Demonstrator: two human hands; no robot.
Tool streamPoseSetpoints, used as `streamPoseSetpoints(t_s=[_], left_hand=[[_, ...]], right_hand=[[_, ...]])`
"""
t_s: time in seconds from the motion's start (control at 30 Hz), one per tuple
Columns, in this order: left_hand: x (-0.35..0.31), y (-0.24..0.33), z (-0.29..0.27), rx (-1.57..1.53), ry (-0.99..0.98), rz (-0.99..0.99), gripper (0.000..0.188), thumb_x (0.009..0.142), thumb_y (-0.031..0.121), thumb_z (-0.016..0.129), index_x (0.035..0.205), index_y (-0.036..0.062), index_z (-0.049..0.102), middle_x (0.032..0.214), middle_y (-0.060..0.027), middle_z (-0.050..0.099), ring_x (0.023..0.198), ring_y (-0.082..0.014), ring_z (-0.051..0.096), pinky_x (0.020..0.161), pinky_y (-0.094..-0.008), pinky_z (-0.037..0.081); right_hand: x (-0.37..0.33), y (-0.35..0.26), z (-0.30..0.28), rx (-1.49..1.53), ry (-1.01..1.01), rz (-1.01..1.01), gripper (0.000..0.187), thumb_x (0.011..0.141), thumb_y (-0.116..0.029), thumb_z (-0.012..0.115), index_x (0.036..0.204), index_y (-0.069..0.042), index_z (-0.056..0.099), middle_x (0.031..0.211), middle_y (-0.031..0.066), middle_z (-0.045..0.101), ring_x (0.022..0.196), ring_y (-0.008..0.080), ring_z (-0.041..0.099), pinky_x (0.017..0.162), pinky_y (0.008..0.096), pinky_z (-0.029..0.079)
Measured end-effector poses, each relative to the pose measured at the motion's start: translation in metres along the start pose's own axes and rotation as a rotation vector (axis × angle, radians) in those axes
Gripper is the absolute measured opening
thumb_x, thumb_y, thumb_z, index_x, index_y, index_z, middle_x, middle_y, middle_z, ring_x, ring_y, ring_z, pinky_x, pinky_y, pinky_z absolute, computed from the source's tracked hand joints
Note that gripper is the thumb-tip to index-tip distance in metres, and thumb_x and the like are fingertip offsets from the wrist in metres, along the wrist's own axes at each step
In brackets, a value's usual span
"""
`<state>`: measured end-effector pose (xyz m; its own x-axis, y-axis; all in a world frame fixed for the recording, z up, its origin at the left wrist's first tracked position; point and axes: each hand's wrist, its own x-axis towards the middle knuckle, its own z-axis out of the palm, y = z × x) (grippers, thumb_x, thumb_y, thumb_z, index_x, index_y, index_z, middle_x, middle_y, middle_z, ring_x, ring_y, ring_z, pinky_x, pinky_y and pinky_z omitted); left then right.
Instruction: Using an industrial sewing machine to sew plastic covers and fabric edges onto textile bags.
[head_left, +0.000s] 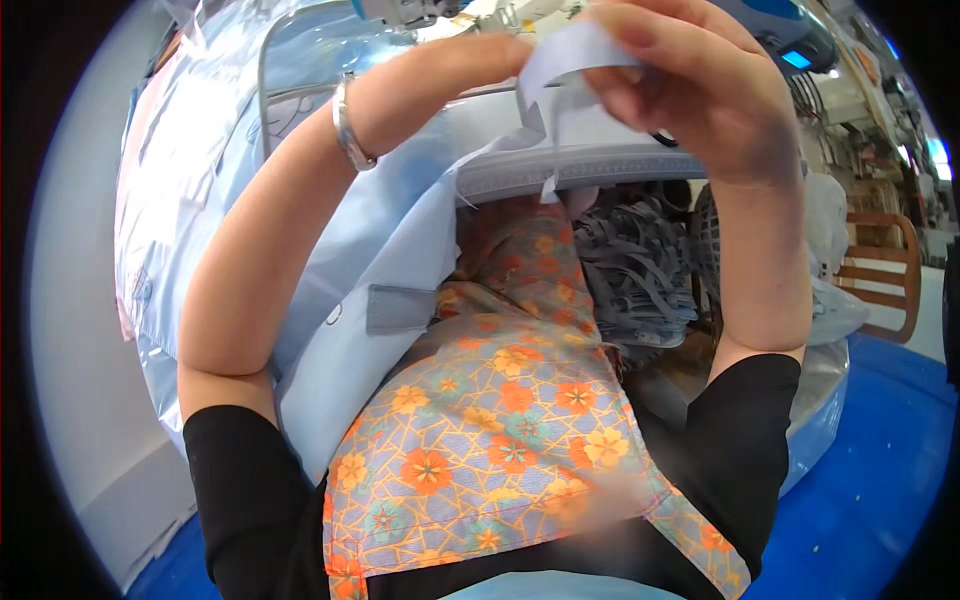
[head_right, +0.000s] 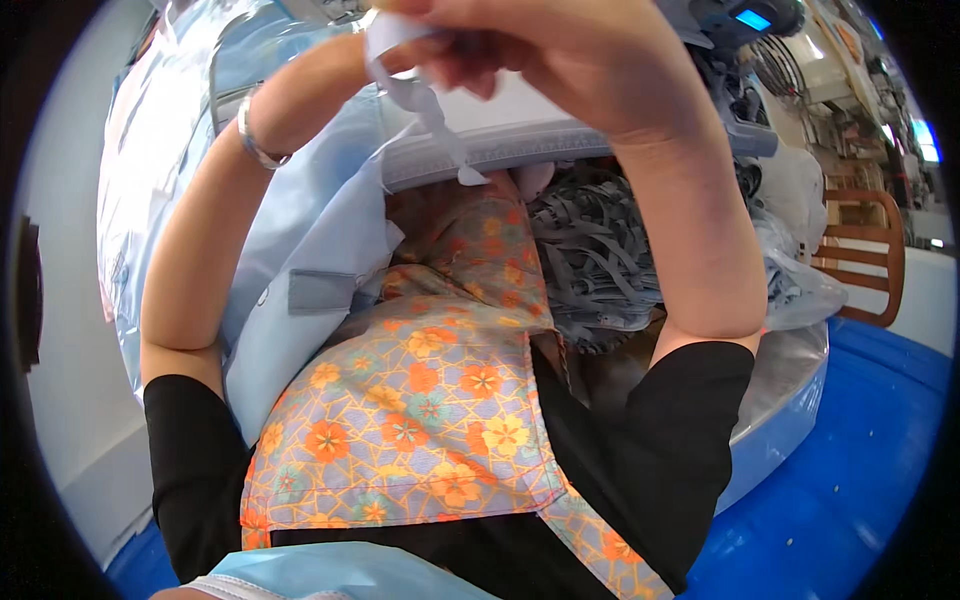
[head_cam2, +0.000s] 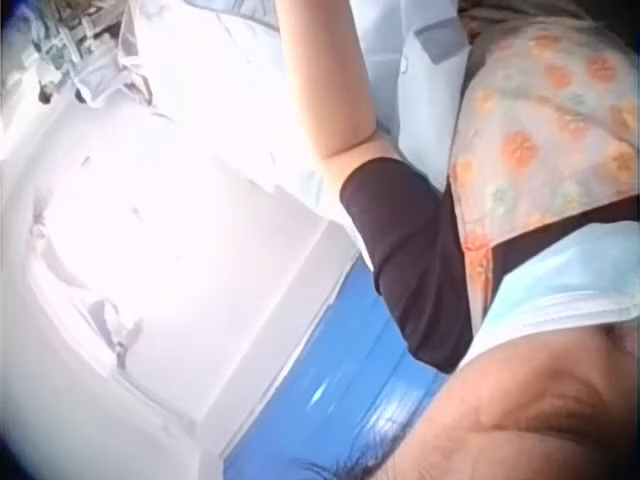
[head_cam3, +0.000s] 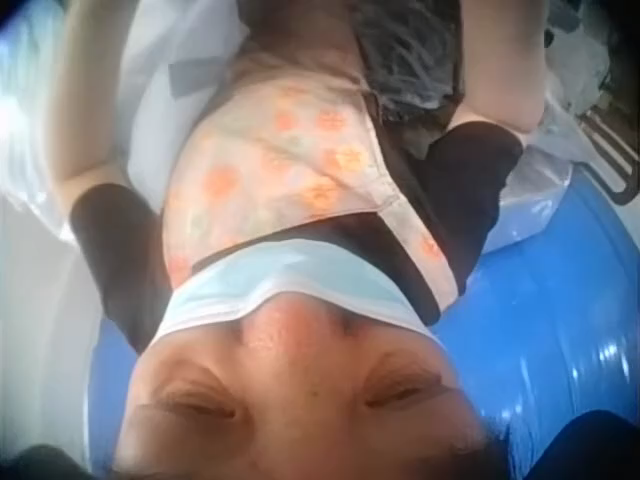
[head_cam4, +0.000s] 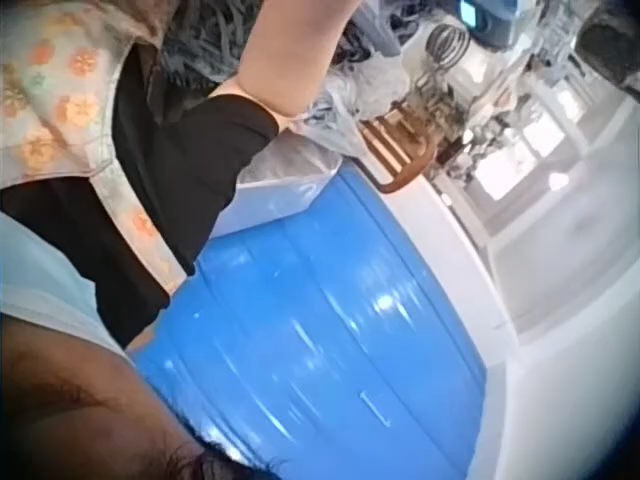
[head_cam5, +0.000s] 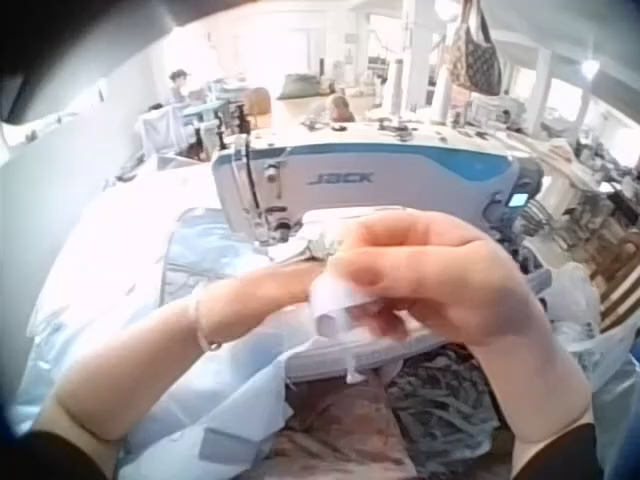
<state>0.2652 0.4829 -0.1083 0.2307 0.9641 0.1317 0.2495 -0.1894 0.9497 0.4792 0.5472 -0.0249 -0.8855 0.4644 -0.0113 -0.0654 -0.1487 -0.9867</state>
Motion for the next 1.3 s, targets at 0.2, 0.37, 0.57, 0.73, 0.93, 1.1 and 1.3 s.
streamPoseSetpoints(t_s=[0.2, 0.37, 0.57, 0.73, 0.93, 1.1, 1.3], left_hand=[[-0.023, 0.047, -0.009, -0.828, -0.084, -0.232, 0.051, 0.103, 0.044, 0.037, 0.111, -0.0001, 0.062, 0.086, -0.0095, 0.062, 0.075, -0.0150, 0.059, 0.066, -0.0279, 0.047], [-0.072, 0.037, -0.038, 0.009, 0.215, -0.307, 0.018, 0.096, 0.017, 0.058, 0.105, 0.0024, 0.065, 0.096, -0.0092, 0.066, 0.082, -0.0168, 0.063, 0.073, -0.0257, 0.050], [-0.133, 0.087, -0.107, 1.423, 0.371, 0.184, 0.017, 0.094, 0.007, 0.060, 0.110, 0.0049, 0.066, 0.094, -0.0079, 0.070, 0.079, -0.0189, 0.067, 0.068, -0.0229, 0.052], [-0.133, 0.127, -0.019, 1.247, 0.456, 0.126, 0.018, 0.086, 0.001, 0.062, 0.102, 0.0064, 0.068, 0.099, -0.0087, 0.070, 0.079, -0.0228, 0.067, 0.067, -0.0283, 0.052], [-0.075, 0.012, 0.027, 0.857, 0.096, 0.054, 0.012, 0.079, 0.004, 0.056, 0.090, 0.0058, 0.058, 0.089, -0.0136, 0.061, 0.086, -0.0336, 0.062, 0.072, -0.0431, 0.052], [-0.023, -0.080, -0.060, 0.989, 0.254, -0.164, 0.009, 0.082, 0.007, 0.052, 0.082, 0.0005, 0.058, 0.093, -0.0166, 0.063, 0.091, -0.0369, 0.060, 0.077, -0.0422, 0.049], [-0.035, -0.101, -0.074, 0.746, 0.334, -0.029, 0.016, 0.091, 0.013, 0.052, 0.088, -0.0019, 0.056, 0.101, -0.0130, 0.063, 0.086, -0.0235, 0.058, 0.079, -0.0323, 0.046]], right_hand=[[0.023, -0.012, 0.032, -0.401, -0.001, 0.040, 0.012, 0.093, -0.007, 0.057, 0.084, 0.000, 0.060, 0.075, 0.0021, 0.060, 0.068, 0.0077, 0.056, 0.061, 0.0198, 0.044], [0.046, 0.045, 0.032, -0.297, 0.050, -0.152, 0.008, 0.092, -0.002, 0.057, 0.085, 0.001, 0.060, 0.074, 0.0016, 0.060, 0.072, 0.0083, 0.057, 0.064, 0.0193, 0.045], [0.034, 0.123, 0.010, -0.930, -0.020, -0.485, 0.033, 0.086, 0.001, 0.059, 0.119, -0.004, 0.058, 0.125, 0.0106, 0.059, 0.109, 0.0201, 0.062, 0.096, 0.0291, 0.047], [0.053, 0.138, 0.005, -0.975, 0.087, -0.338, 0.025, 0.089, -0.005, 0.059, 0.114, -0.006, 0.064, 0.107, 0.0100, 0.069, 0.095, 0.0242, 0.068, 0.086, 0.0298, 0.051], [0.109, 0.107, 0.021, -0.281, 0.478, -0.426, 0.010, 0.089, 0.005, 0.061, 0.097, 0.001, 0.062, 0.078, -0.0003, 0.063, 0.072, 0.0075, 0.059, 0.067, 0.0210, 0.047], [0.091, 0.132, 0.016, -0.394, 0.448, -0.512, 0.018, 0.091, -0.004, 0.057, 0.108, -0.002, 0.063, 0.105, 0.0106, 0.070, 0.096, 0.0188, 0.067, 0.082, 0.0318, 0.052], [0.048, 0.164, 0.028, -1.060, 0.114, -0.637, 0.025, 0.080, 0.002, 0.061, 0.104, -0.005, 0.063, 0.110, 0.0116, 0.068, 0.098, 0.0316, 0.065, 0.087, 0.0407, 0.051]])
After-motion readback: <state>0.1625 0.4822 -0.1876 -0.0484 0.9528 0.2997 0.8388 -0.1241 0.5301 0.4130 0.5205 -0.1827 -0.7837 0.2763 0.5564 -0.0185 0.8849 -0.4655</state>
